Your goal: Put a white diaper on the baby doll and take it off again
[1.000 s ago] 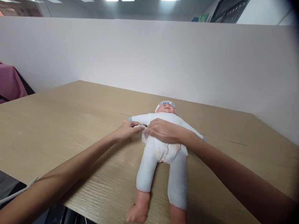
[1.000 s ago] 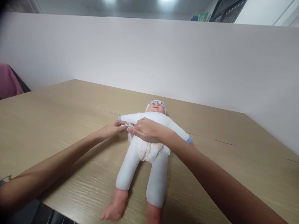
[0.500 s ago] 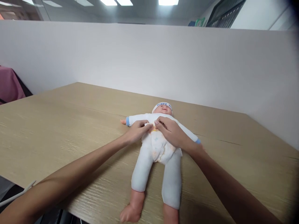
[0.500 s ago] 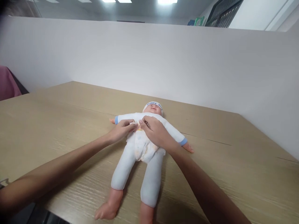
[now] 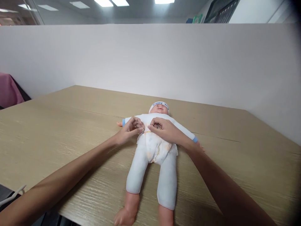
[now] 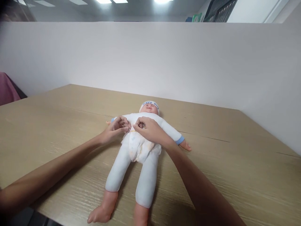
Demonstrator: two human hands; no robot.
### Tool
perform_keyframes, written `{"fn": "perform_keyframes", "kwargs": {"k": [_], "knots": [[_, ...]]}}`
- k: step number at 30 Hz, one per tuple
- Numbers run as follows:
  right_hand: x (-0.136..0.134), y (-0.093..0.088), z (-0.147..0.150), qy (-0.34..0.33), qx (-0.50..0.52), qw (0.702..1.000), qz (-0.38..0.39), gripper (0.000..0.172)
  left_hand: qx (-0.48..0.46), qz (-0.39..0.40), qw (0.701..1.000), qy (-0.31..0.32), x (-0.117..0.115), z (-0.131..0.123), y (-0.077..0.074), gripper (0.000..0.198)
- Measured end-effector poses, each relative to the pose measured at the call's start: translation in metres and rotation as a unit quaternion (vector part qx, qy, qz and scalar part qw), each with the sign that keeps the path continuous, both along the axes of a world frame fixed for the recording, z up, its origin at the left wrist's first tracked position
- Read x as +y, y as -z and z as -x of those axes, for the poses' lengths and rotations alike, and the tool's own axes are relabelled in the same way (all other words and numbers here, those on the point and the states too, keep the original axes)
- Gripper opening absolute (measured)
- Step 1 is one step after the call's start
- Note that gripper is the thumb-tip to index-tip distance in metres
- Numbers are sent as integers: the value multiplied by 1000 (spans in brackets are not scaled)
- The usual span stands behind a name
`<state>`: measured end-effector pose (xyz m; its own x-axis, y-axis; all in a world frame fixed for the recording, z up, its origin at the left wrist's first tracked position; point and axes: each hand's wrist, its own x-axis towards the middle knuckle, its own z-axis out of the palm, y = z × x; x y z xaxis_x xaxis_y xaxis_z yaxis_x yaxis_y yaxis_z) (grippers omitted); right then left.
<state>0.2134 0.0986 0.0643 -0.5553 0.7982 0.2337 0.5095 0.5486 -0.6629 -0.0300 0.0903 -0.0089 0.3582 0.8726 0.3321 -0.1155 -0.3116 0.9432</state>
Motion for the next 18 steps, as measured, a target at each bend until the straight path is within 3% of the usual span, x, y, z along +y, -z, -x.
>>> {"fn": "perform_keyframes", "kwargs": {"k": [4,13,18], "knots": [[-2,-2,1,8,8,1000,18,31,79,-2,993,-85,5,-3,9,45],[-1,-2,0,27,27,999,16,24,129,18,990,-46,14,-11,-5,43],[9,8,-6,55,41,998,12,20,154,-1,982,-107,10,-20,-3,31]]}}
